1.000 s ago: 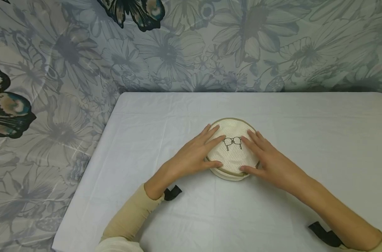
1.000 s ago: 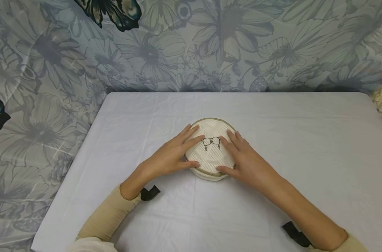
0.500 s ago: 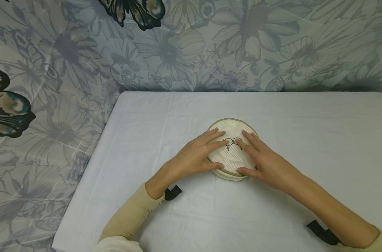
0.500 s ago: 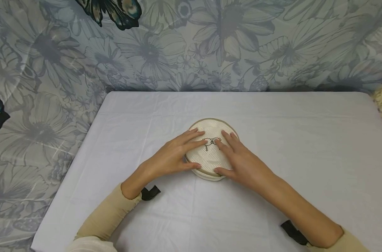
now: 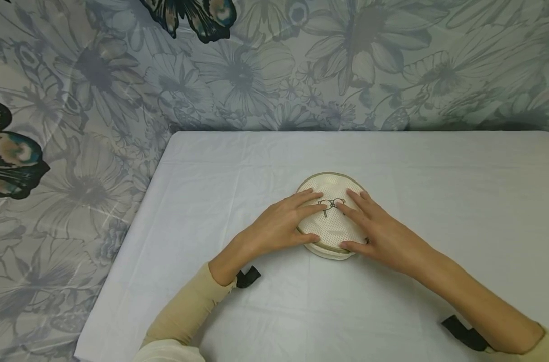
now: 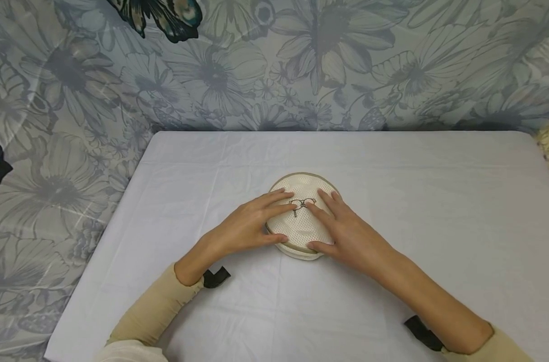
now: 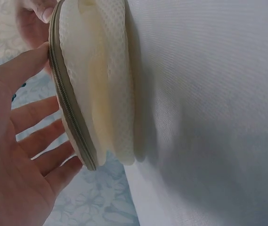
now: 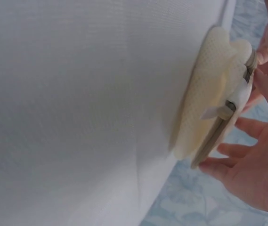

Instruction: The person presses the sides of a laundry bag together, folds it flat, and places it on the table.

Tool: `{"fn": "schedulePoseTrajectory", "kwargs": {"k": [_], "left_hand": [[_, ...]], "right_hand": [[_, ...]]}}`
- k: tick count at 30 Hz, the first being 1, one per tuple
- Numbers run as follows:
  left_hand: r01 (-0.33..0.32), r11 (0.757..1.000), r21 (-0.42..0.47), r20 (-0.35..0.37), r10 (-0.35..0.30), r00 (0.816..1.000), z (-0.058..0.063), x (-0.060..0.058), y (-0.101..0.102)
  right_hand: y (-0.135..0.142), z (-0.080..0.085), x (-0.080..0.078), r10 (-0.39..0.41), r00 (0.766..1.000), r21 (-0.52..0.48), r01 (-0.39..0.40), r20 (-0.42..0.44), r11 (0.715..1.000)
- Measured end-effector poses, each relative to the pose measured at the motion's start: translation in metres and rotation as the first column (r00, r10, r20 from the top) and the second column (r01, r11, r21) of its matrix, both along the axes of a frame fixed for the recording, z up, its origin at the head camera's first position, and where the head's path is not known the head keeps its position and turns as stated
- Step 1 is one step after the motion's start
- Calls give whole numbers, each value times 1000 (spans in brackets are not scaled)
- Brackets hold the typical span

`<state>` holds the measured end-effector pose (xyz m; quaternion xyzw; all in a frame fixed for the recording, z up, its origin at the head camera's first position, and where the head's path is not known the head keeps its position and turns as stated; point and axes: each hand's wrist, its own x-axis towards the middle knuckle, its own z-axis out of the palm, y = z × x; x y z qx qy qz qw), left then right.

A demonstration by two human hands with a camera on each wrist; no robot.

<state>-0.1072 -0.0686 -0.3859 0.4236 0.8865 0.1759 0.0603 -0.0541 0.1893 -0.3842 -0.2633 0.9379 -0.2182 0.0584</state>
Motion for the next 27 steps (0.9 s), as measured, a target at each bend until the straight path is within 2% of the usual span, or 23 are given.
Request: {"fn": "schedulePoseTrajectory", "kwargs": {"k": [10,19,27], "left_hand": [[35,997,-72,-5,-35,999,-5,1,2],[40,983,-181,-22,-45,999,-8,6,6],[38,974,-222,-30,-45,999,-10,7,7]], "right_hand": [[-1,-4,-1,33,999,40,-33,14,999],[-3,-9,-1,39,999,50,-40,19,998],[-3,-10,0,38,999,48,-40,36,998]]}}
